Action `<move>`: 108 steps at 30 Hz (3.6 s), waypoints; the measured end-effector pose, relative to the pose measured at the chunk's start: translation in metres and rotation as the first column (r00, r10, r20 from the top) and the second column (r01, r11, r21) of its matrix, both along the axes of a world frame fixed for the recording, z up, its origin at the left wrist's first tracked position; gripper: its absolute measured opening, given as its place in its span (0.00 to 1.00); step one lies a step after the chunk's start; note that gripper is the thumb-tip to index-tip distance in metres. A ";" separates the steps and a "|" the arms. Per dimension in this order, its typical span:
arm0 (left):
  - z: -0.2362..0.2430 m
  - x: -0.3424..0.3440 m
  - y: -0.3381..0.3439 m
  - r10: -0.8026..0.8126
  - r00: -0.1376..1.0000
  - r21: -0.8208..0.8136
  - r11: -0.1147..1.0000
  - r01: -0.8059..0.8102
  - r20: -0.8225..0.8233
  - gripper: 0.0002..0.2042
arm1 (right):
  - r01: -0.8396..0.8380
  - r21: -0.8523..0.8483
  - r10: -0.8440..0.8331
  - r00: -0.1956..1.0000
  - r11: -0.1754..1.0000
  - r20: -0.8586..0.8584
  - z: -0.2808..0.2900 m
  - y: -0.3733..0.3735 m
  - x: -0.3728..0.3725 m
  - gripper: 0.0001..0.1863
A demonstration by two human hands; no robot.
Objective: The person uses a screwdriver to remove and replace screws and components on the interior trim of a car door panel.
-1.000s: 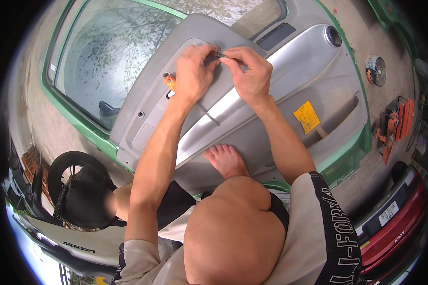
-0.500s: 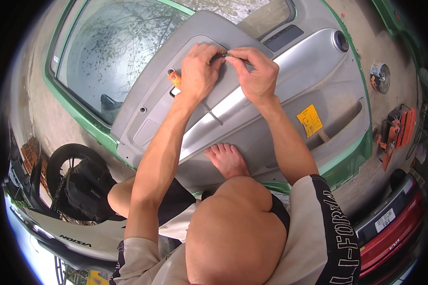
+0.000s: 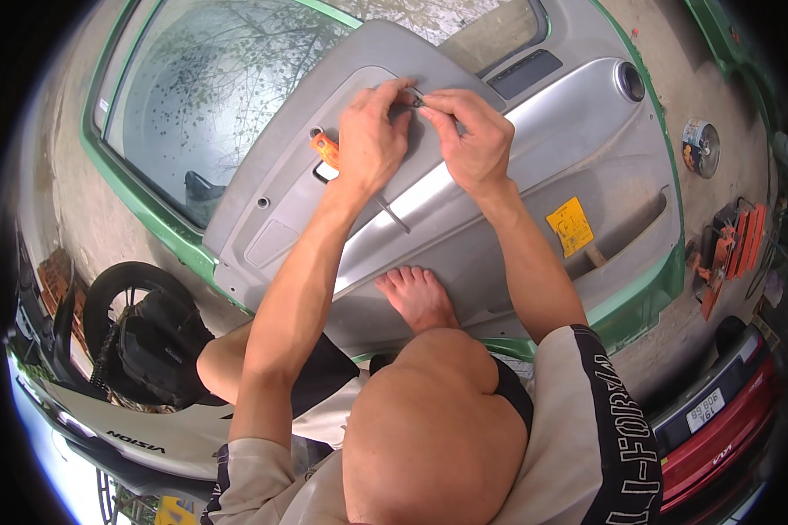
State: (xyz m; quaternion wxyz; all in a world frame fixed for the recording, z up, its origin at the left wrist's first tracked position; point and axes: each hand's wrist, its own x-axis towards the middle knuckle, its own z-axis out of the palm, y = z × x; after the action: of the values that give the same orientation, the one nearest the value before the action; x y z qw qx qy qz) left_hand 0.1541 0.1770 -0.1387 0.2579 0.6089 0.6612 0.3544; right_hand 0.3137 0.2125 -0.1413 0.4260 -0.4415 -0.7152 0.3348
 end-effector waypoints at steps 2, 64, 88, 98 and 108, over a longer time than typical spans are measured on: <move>0.004 0.002 -0.002 0.084 0.986 -0.149 0.987 -0.063 0.142 0.23 | 0.002 0.004 -0.002 1.000 1.000 0.001 -0.001 0.000 0.001 0.09; 0.019 0.029 -0.029 0.636 0.071 -0.624 0.769 -0.141 0.768 0.23 | -0.100 -0.060 0.102 0.994 0.993 0.034 0.000 0.018 0.002 0.06; 0.042 -0.006 -0.006 0.565 0.343 -0.594 0.804 -0.026 0.750 0.27 | -0.248 0.015 0.246 0.965 0.969 0.095 0.000 0.035 0.005 0.08; 0.040 -0.035 0.021 0.426 0.614 -0.611 0.783 0.119 0.664 0.34 | -0.344 0.090 0.334 0.936 0.935 0.109 -0.008 0.039 0.007 0.09; 0.039 -0.039 0.016 0.402 0.773 -0.605 0.795 -0.030 0.490 0.38 | -0.335 0.133 0.319 0.939 0.933 0.128 -0.011 0.036 0.004 0.11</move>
State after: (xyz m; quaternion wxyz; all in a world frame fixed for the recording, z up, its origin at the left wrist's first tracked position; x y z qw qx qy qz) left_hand 0.1150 0.1932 -0.0998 0.5759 0.2766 0.6884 0.3436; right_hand 0.3179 0.2490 -0.1528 0.3591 -0.2991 -0.8235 0.3217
